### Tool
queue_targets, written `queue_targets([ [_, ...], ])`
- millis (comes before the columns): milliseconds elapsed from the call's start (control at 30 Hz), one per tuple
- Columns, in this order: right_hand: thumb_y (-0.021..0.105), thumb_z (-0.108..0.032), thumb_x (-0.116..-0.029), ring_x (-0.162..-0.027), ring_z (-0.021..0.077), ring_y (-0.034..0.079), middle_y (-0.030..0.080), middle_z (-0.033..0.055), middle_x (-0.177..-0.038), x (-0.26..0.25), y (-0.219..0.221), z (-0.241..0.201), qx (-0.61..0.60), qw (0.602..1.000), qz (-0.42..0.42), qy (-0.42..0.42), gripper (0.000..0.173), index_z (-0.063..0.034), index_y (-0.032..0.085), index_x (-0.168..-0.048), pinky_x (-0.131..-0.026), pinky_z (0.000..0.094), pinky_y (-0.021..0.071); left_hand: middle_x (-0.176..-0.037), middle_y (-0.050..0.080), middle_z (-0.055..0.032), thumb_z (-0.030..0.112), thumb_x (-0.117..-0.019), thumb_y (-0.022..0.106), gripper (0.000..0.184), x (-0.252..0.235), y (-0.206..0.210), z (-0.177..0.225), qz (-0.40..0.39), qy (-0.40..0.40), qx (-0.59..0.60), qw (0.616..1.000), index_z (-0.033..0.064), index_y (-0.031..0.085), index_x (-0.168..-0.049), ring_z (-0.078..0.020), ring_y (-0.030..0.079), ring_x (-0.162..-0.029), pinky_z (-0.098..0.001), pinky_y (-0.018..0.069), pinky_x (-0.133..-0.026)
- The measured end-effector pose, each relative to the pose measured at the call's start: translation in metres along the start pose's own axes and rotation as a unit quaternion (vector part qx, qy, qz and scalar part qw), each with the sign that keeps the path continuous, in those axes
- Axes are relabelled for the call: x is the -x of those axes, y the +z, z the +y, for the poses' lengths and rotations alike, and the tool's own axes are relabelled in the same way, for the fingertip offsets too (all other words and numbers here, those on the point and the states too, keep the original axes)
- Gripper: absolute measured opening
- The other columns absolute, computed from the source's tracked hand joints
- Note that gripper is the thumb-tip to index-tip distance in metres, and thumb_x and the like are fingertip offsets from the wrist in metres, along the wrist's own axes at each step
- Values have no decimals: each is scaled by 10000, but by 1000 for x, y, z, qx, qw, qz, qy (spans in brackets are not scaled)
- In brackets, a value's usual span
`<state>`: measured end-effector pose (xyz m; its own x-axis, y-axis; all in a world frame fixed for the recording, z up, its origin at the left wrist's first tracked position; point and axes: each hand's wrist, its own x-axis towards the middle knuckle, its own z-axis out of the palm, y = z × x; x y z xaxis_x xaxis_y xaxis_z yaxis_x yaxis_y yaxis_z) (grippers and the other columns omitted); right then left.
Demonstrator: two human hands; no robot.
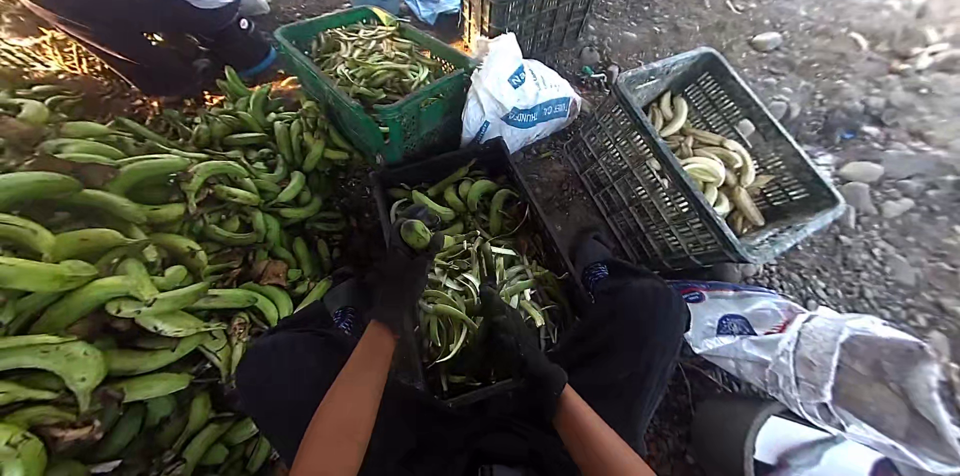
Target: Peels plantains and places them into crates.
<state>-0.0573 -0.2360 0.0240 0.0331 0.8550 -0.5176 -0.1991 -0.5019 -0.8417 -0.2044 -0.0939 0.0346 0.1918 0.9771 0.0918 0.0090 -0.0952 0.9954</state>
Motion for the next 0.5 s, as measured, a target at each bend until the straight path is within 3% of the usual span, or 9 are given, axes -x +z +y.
queue_targets([
  [67,254,-479,-1106,-472,137,580,594,19,-602,0,6,-13,-15,998,-7,-66,624,24,576,-1284,-468,320,544,-1308,618,-54,63,-900,710,600,4,1,0,-24,16,6,1000,43,437,-1435,-106,618,-1157,-289,542,-970],
  [167,365,-546,-1060,-504,75,597,623,-52,-631,18,11,-66,-46,956,-7,-291,677,75,557,-1251,-499,268,559,-1279,625,-11,77,-902,702,556,9,3,0,-58,52,32,996,41,454,-1398,-79,628,-1129,-277,554,-947],
  [200,381,-587,-1047,-511,51,601,633,-69,-631,25,13,-84,-58,933,11,-354,671,36,596,-1175,-506,243,549,-1260,632,4,97,-900,713,540,9,4,1,-68,67,38,995,51,477,-1383,-76,630,-1117,-279,556,-943],
  [267,375,-591,-1050,-533,25,596,638,-84,-638,29,15,-102,-78,896,48,-435,629,-32,636,-1167,-527,223,534,-1241,635,20,132,-908,721,495,9,7,2,-88,88,44,991,75,513,-1354,-81,628,-1114,-284,557,-945],
  [300,359,-516,-1075,-531,35,607,644,-76,-632,24,15,-94,-69,900,67,-425,583,-15,632,-1195,-531,238,549,-1240,635,23,154,-914,724,480,9,8,2,-92,96,49,990,86,518,-1343,-89,625,-1125,-293,555,-957],
  [367,313,-300,-1083,-541,118,607,622,11,-642,5,14,-42,63,962,61,-258,467,41,571,-1271,-551,326,562,-1235,654,-7,149,-901,733,480,13,10,4,-64,102,63,991,63,526,-1325,-124,634,-1132,-326,557,-967],
  [433,308,-312,-1114,-768,253,673,677,154,-913,2,13,25,211,976,-37,-37,486,-19,468,-1468,-741,473,578,-1206,674,-34,99,-883,732,521,17,10,12,-19,91,85,992,25,492,-1340,-139,652,-1111,-336,565,-963],
  [500,277,-513,-1104,-699,231,659,669,127,-872,3,20,72,139,986,-36,88,600,-44,592,-1307,-666,443,586,-1185,665,-53,62,-895,705,568,7,5,25,15,55,88,995,-2,436,-1392,-123,661,-1069,-313,572,-937],
])
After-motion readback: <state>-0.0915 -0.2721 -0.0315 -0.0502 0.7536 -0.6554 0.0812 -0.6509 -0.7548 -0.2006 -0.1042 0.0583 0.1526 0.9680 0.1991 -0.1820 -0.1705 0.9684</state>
